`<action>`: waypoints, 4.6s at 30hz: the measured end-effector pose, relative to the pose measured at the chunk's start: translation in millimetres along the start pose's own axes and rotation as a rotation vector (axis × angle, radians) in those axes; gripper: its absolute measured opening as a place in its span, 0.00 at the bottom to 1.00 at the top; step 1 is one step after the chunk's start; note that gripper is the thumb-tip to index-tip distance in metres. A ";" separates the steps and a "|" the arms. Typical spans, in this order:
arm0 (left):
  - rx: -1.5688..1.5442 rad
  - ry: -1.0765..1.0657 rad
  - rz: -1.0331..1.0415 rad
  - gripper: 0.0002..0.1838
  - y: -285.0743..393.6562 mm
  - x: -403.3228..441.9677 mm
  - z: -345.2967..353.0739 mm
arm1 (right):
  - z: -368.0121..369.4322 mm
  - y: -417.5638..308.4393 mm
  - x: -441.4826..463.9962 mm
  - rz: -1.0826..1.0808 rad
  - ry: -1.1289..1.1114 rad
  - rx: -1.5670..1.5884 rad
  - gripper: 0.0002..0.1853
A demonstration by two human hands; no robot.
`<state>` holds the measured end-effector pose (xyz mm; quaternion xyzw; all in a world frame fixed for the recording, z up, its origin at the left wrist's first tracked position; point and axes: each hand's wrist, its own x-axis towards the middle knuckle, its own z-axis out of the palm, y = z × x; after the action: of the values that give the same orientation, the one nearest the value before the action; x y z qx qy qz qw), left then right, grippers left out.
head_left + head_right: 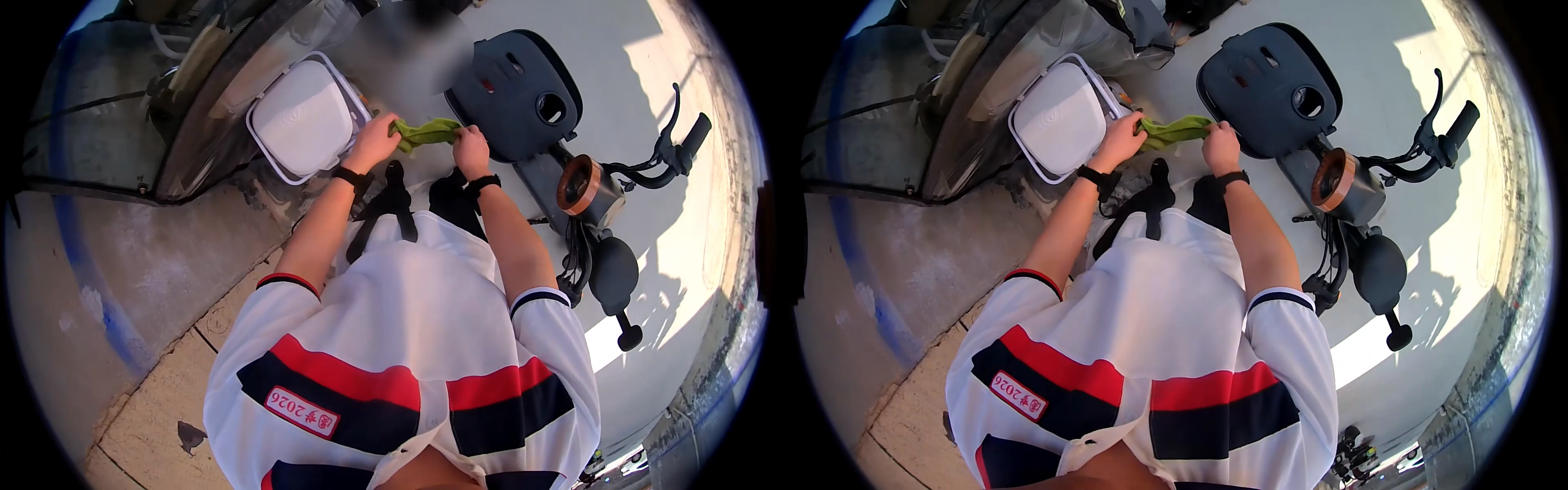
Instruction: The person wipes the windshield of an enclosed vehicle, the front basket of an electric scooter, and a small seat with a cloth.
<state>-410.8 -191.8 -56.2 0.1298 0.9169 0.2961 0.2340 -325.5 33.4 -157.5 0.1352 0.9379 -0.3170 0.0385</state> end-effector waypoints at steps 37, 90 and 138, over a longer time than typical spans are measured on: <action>-0.316 0.682 -0.530 0.16 -267.2 -106.7 -102.8 | 121.9 -241.2 74.0 -0.472 -0.213 -0.055 0.22; 0.073 0.311 -0.558 0.32 -212.7 -102.3 -48.6 | 128.9 -214.9 63.3 -0.933 -0.403 -0.283 0.32; 0.118 0.332 -0.407 0.27 -180.0 -111.9 -17.7 | 164.8 -247.5 104.0 -0.821 -0.419 -0.341 0.43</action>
<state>-341.8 -384.8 -112.8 -0.0941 0.9656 0.2065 0.1270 -496.4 -231.2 -160.4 -0.3204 0.9245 -0.1681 0.1199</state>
